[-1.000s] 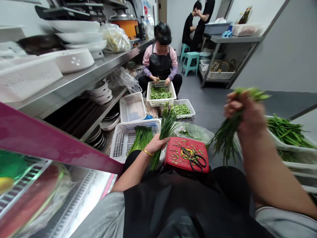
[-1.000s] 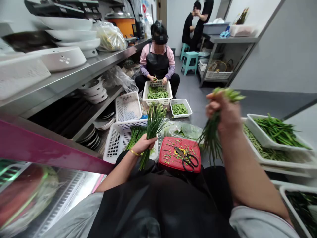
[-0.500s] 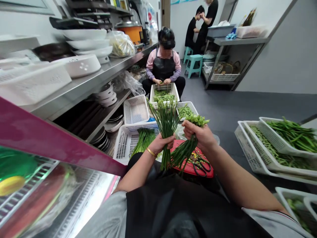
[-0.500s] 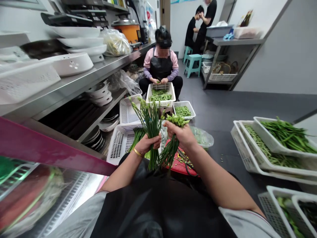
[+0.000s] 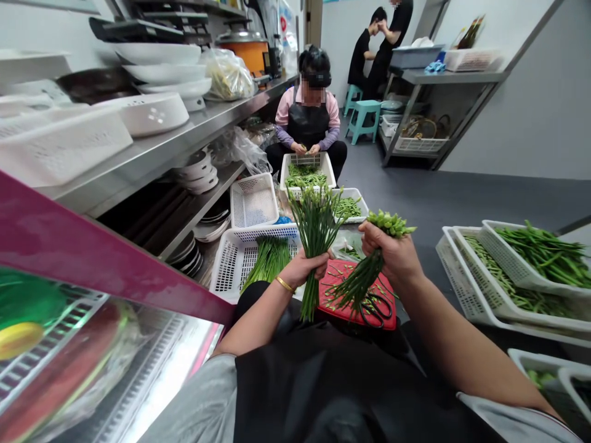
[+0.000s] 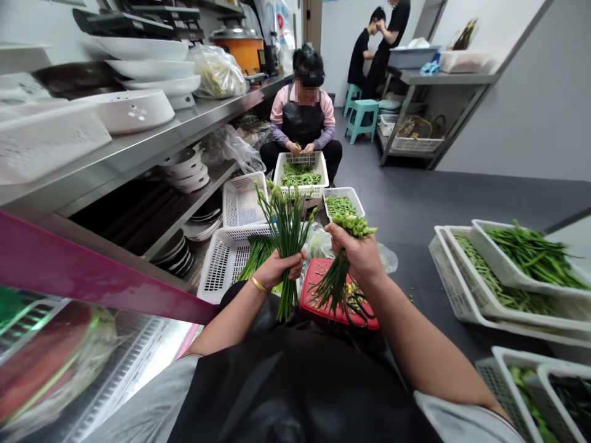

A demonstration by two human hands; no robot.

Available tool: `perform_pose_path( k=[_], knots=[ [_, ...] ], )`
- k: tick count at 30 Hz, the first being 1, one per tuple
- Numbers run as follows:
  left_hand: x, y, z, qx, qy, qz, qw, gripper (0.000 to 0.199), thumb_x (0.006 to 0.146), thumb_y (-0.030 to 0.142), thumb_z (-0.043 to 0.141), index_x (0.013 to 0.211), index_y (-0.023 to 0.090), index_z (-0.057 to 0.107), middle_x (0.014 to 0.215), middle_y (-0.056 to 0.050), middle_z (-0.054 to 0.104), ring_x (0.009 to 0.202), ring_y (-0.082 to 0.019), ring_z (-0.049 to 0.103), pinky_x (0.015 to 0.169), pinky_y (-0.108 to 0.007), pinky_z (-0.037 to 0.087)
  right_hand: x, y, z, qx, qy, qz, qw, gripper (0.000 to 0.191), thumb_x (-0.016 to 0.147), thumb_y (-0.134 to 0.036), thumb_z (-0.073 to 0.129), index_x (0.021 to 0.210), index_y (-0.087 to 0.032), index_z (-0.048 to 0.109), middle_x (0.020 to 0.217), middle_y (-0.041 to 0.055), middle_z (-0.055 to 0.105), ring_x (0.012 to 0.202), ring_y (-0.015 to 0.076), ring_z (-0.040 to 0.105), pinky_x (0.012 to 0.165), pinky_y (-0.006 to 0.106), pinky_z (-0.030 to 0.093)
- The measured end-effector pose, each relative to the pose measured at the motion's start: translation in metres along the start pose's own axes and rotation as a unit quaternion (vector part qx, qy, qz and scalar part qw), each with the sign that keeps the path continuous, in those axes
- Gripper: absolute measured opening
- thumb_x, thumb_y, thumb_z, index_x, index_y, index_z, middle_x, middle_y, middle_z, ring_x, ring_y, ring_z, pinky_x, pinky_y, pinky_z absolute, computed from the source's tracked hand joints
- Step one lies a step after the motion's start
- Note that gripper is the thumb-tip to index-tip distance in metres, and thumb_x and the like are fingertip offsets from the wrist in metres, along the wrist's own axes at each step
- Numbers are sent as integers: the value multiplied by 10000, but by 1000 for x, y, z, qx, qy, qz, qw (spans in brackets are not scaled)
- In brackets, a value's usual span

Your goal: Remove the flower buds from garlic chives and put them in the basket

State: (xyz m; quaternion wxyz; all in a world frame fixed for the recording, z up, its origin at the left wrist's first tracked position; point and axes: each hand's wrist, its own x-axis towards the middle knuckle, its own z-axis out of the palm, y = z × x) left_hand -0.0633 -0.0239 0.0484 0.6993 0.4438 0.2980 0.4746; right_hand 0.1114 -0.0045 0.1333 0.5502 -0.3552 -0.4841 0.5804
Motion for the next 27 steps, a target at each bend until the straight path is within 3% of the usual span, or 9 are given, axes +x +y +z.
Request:
perform_pose_path(
  k=[2, 5, 7, 9, 11, 15, 21, 23, 27],
  knots=[
    [2, 0, 2, -11, 5, -9, 1000, 426, 662, 488, 768, 771, 126, 571, 414, 92, 405, 366, -46, 345, 400, -194, 266, -2, -3, 3, 46, -15, 34, 998, 419, 534, -492, 837, 646, -164, 602, 434, -95, 302, 382, 31, 262, 361, 203, 189],
    [11, 3, 4, -1, 37, -2, 999, 398, 653, 453, 784, 677, 127, 557, 458, 54, 488, 404, -57, 427, 428, -202, 336, -4, -10, 17, 89, -100, 82, 988, 409, 559, -491, 826, 675, -175, 592, 435, -109, 260, 373, 29, 224, 349, 195, 181],
    [21, 7, 5, -11, 71, 17, 997, 370, 594, 385, 832, 701, 119, 598, 571, 12, 609, 508, -91, 548, 523, -225, 442, -2, -14, 31, 98, -160, 91, 978, 415, 578, -512, 809, 687, -180, 586, 438, -112, 249, 370, 32, 219, 343, 196, 189],
    [30, 10, 8, -44, 86, 27, 995, 402, 518, 308, 874, 787, 118, 645, 693, -12, 684, 623, -133, 630, 644, -266, 510, 5, -15, 44, 98, -177, 77, 976, 428, 570, -527, 809, 683, -180, 585, 443, -109, 268, 375, 31, 234, 345, 198, 202],
    [34, 12, 11, -80, 53, 16, 995, 437, 504, 319, 880, 819, 108, 661, 726, -40, 707, 657, -174, 663, 694, -312, 535, 16, -15, 53, 94, -148, 44, 984, 440, 545, -531, 819, 671, -180, 586, 446, -104, 297, 382, 30, 257, 349, 199, 210],
    [28, 6, 13, -122, -65, -56, 989, 498, 600, 506, 802, 784, 65, 660, 727, -136, 715, 674, -254, 696, 680, -373, 555, 34, -15, 56, 91, -99, 2, 991, 437, 535, -527, 824, 679, -183, 595, 453, -106, 315, 380, 29, 266, 348, 205, 210],
    [8, -11, 16, -150, -89, -102, 979, 714, 526, 737, 726, 814, 93, 622, 686, -126, 711, 598, -232, 687, 559, -324, 556, 37, -4, 49, 57, -61, -4, 996, 415, 562, -517, 812, 679, -184, 595, 454, -101, 320, 373, 36, 274, 345, 217, 207],
    [4, -10, 22, -124, -98, -85, 984, 718, 460, 704, 780, 811, 104, 600, 655, -109, 702, 545, -215, 669, 490, -287, 533, 37, 1, 46, 34, -36, -12, 999, 395, 607, -514, 786, 648, -198, 554, 457, -93, 328, 374, 44, 282, 346, 223, 220],
    [2, -1, 34, -75, -80, -82, 991, 583, 436, 429, 904, 816, 120, 589, 613, -62, 692, 506, -178, 648, 516, -280, 546, 33, 6, 44, -53, -19, -69, 996, 410, 716, -503, 709, 555, -208, 473, 470, -57, 389, 409, 66, 336, 382, 234, 284]
  ],
)
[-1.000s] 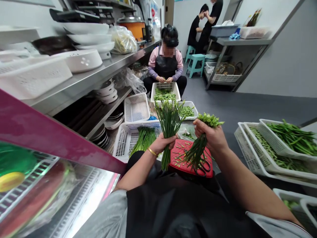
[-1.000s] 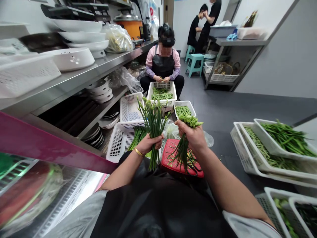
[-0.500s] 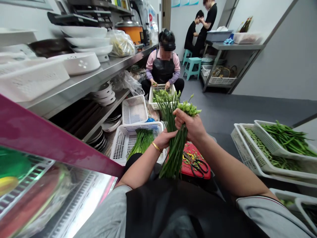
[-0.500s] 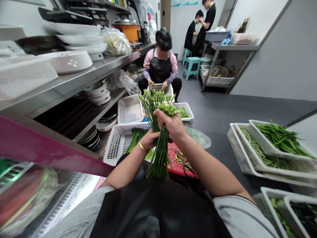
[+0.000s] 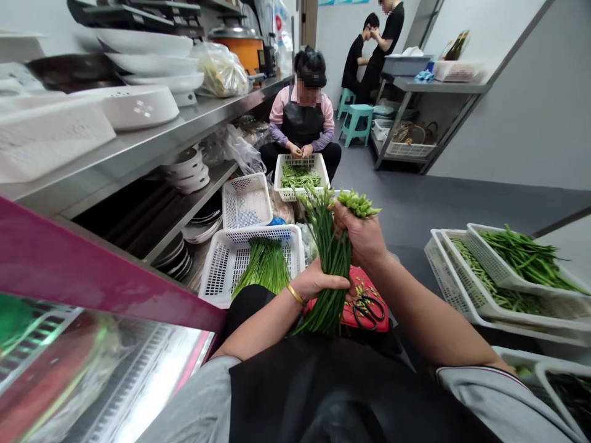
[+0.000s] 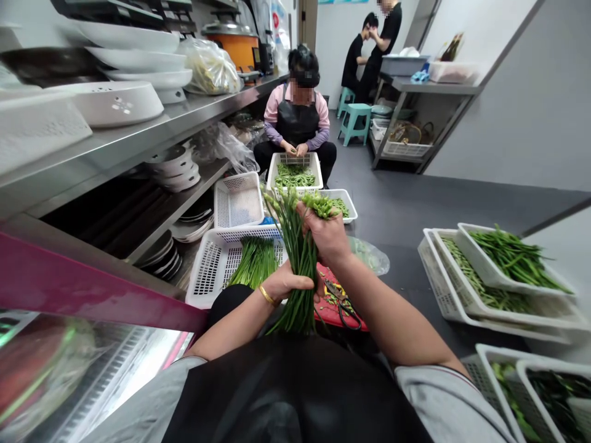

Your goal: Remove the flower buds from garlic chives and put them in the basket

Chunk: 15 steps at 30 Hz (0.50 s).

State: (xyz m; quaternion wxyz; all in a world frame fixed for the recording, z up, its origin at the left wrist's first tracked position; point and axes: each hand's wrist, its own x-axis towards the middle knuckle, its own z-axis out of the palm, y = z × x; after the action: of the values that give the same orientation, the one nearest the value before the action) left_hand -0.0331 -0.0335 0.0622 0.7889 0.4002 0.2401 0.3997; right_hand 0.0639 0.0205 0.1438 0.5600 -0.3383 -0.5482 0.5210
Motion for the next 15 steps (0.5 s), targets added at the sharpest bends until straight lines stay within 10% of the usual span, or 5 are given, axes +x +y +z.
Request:
perform_pose_path(
  k=[6, 11, 15],
  knots=[
    [5, 6, 2, 20, -38, -21, 999, 461, 456, 385, 883, 690, 111, 595, 580, -62, 670, 494, -177, 629, 516, -291, 526, -1, -18, -1, -113, -43, -85, 989, 404, 741, -511, 683, 536, -205, 517, 499, -25, 479, 482, 101, 434, 505, 263, 397],
    [13, 24, -14, 103, -8, 6, 995, 422, 506, 391, 858, 658, 110, 583, 472, -11, 584, 393, -110, 519, 412, -226, 412, -2, -10, -57, -117, 6, -142, 983, 554, 529, -532, 833, 960, -232, 656, 993, 49, 666, 967, 202, 605, 884, 330, 475],
    [24, 36, -17, 149, 6, -6, 989, 416, 510, 385, 854, 655, 104, 583, 470, -9, 577, 393, -109, 517, 405, -223, 401, -28, 40, -94, 16, 7, -12, 1000, 736, 482, -716, 760, 1000, -211, 624, 1002, 85, 672, 985, 225, 624, 871, 363, 494]
  ],
)
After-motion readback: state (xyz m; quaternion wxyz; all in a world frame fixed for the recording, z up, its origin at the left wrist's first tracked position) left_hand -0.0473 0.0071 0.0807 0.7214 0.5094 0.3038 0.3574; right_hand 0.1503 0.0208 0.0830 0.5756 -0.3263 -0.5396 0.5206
